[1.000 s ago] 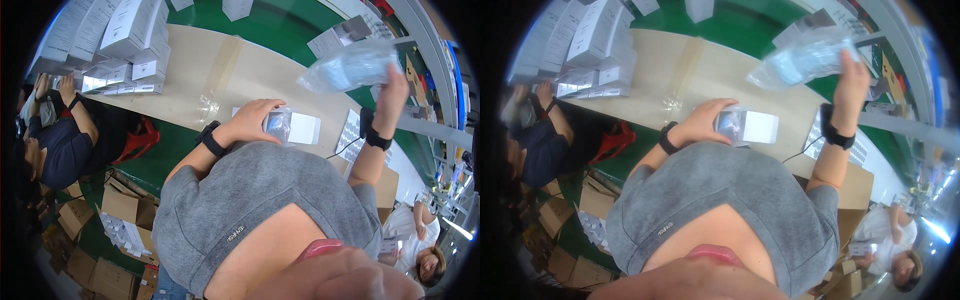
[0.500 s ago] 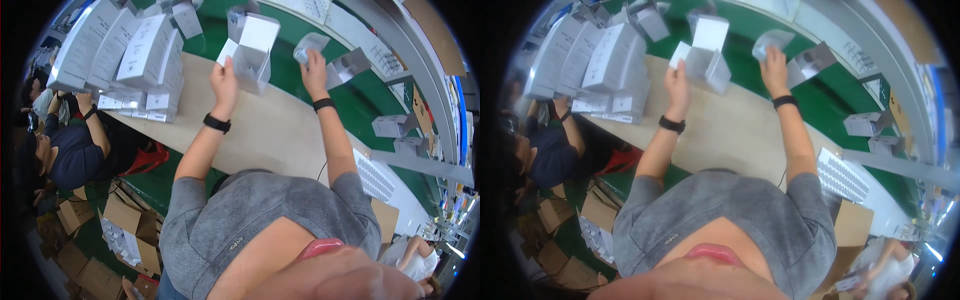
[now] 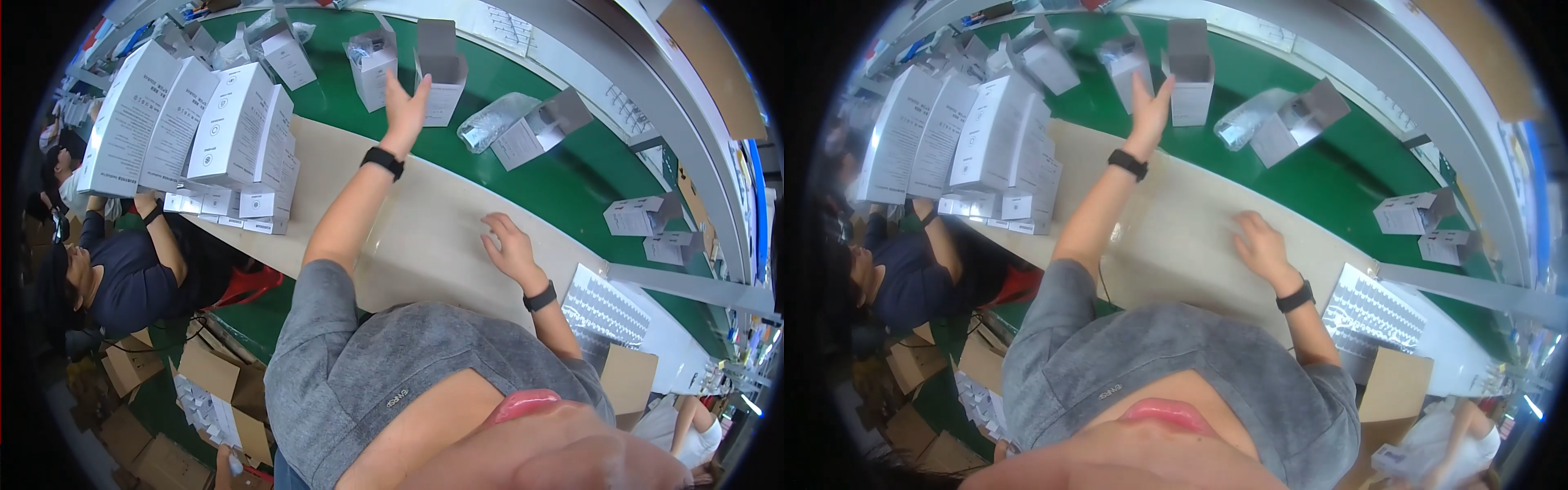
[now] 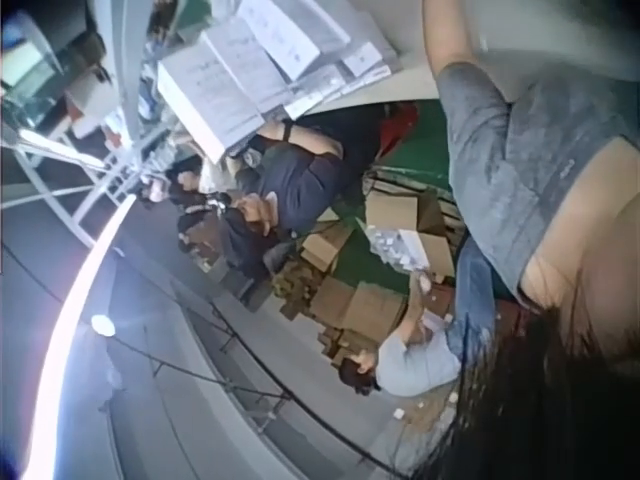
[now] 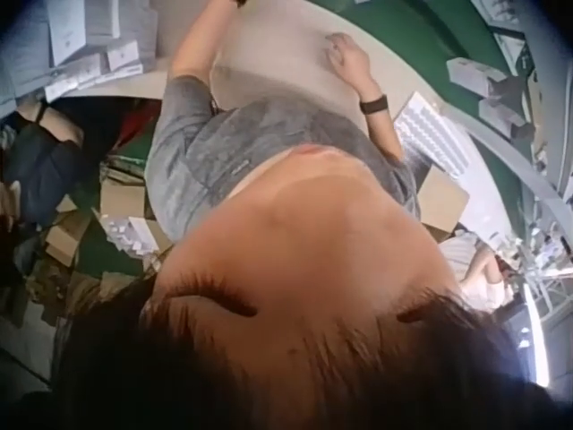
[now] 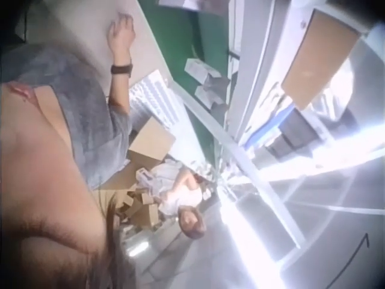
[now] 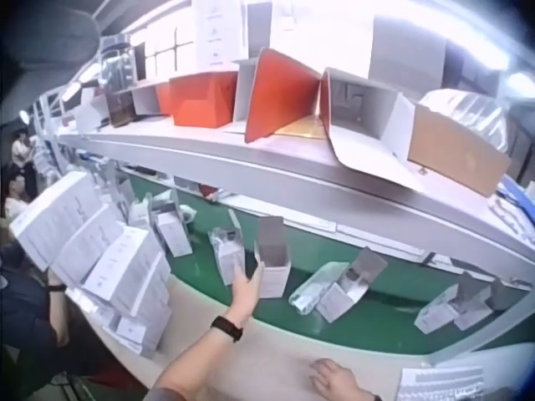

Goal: The person packages handheld fans by hand, placing each fan and its charging cable into a box. They then fold the box flaps closed and set the completed package aside on the table before repeating the process.

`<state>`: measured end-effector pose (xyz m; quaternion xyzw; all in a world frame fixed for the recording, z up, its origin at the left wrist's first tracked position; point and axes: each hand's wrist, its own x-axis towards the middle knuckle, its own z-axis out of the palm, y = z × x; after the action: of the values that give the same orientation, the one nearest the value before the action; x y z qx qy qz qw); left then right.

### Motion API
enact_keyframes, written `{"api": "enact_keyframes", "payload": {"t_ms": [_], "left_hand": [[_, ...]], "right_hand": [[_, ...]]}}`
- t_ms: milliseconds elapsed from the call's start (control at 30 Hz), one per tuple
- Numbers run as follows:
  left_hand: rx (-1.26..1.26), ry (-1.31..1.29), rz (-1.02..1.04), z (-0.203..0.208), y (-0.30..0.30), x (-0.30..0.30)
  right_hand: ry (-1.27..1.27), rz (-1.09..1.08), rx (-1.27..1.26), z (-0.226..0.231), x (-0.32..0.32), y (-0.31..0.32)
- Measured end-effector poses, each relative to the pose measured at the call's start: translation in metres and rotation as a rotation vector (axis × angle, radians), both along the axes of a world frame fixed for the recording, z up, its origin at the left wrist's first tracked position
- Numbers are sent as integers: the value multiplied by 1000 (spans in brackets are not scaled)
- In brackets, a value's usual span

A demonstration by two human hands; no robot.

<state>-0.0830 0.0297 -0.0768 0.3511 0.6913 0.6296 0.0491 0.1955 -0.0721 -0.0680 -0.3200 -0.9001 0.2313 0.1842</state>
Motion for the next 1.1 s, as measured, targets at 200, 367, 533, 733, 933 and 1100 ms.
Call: {"api": "enact_keyframes", "payload": {"t_ms": [200,367,533,733,933,1100], "left_hand": [[123,395,-217,73,-180,-17],[-51,1111,421,134,-301,-88],[-450,999,539,127,-363,-118],[-524,894,620,123,-377,-97],[2,536,372,126,-387,-73],[120,721,148,198,-401,-41]], "right_hand": [[35,-81,-149,15,9,-64],[57,36,-196,26,-17,-130],[41,163,-157,47,-27,-194],[96,185,-138,65,-33,-233],[175,112,-143,82,-21,-222],[424,99,-5,123,-32,-199]]}}
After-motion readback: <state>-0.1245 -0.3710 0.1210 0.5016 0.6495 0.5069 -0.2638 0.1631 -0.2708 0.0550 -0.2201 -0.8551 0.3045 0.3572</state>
